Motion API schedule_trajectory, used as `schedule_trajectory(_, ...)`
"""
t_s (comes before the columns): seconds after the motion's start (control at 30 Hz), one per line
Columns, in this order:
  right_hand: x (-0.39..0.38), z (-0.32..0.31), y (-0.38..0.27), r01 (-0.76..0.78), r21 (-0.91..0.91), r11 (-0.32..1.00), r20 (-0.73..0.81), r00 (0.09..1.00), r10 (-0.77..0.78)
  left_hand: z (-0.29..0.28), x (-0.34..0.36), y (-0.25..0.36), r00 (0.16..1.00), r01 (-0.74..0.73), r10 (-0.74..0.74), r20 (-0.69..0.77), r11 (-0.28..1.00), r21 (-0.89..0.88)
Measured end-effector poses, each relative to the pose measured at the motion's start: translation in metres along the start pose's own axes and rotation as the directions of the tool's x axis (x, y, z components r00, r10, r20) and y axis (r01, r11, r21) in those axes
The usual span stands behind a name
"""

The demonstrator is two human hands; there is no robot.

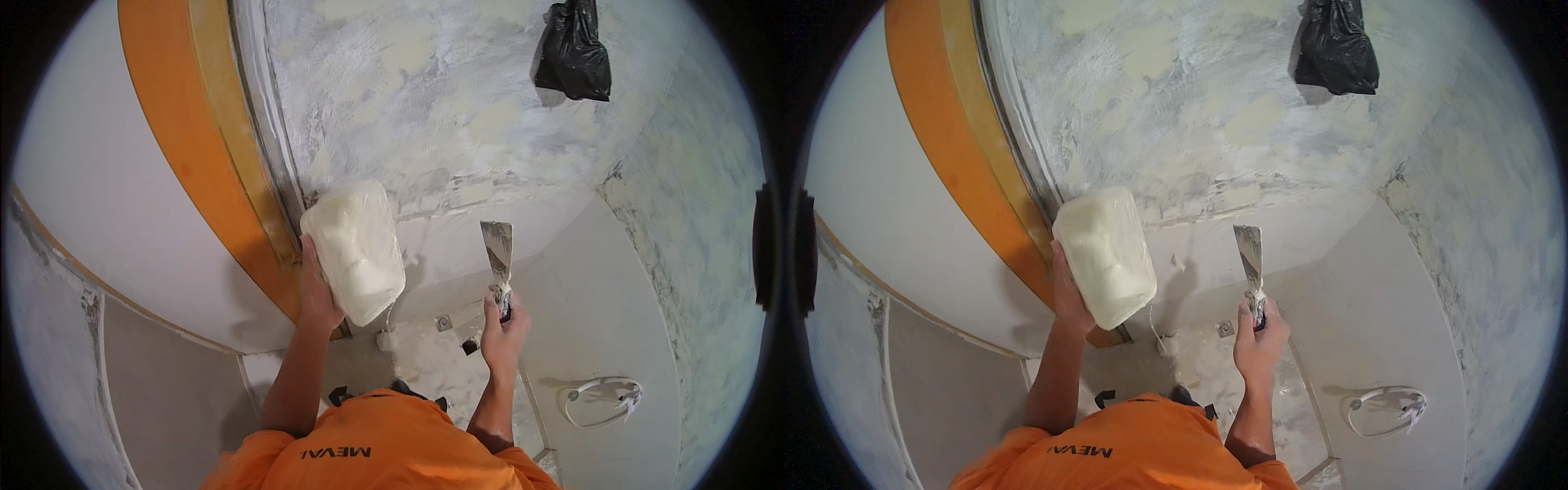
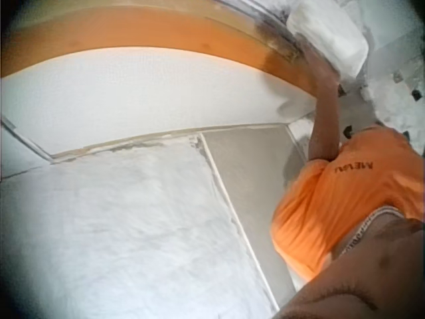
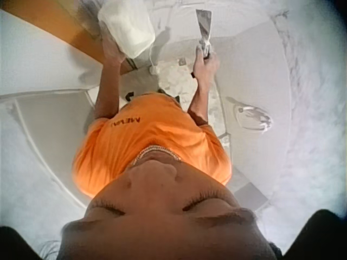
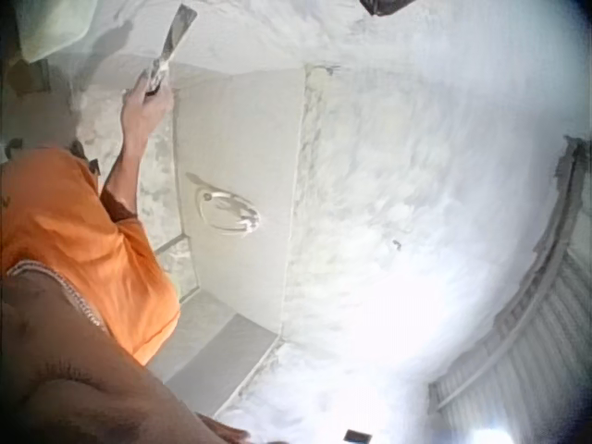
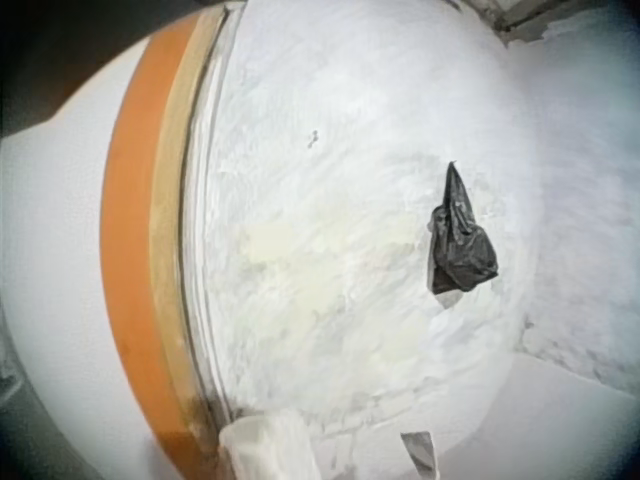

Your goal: The person applies a patching compound to a wall using a putty knife, spreading and smoothing the material over damaged areas.

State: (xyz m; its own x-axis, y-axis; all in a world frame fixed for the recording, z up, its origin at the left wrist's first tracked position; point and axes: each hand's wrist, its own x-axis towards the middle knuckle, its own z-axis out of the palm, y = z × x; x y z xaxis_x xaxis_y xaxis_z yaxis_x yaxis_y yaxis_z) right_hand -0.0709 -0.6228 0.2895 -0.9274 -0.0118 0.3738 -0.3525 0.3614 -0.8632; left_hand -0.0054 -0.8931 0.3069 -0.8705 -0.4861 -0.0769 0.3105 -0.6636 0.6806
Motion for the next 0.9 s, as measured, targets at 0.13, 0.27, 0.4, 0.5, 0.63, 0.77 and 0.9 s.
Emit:
schedule_trajectory(0.13,-0.01,-0.008,0.001,-0.07,0.041,0.997,0.027,0.997,0.069,-0.002,0.005,-0.002,0.999,-0.004,0.007,0.052,0.999,-0.054)
schedule_trajectory(0.27,-0.017,-0.012,0.013,-0.154,0.1,0.983,0.141,0.98,0.139,-0.009,0.009,-0.013,0.989,-0.01,0.026,0.147,0.994,-0.111)
schedule_trajectory(0.4,-0.021,-0.018,-0.004,-0.165,0.134,0.977,0.253,0.959,0.127,-0.009,0.013,-0.017,0.992,0.054,-0.034,0.12,0.985,-0.165)
schedule_trajectory(0.5,-0.016,-0.022,-0.02,-0.31,0.314,0.897,0.373,0.909,0.183,-0.011,0.015,-0.019,0.992,0.041,-0.024,0.123,0.989,-0.142)
schedule_trajectory(0.63,-0.01,-0.025,-0.019,-0.15,0.212,0.966,0.417,0.908,0.049,-0.014,0.016,-0.019,0.995,0.093,-0.085,0.05,0.976,-0.197)
schedule_trajectory(0.77,0.004,-0.018,-0.059,0.174,0.079,0.982,0.482,0.855,-0.19,-0.019,0.014,-0.027,0.992,0.108,-0.098,0.079,0.985,-0.131)
schedule_trajectory(0.9,0.031,0.008,-0.092,0.592,-0.06,0.804,0.493,0.718,-0.492,-0.017,0.009,-0.044,0.984,0.173,-0.168,0.06,0.98,-0.095)
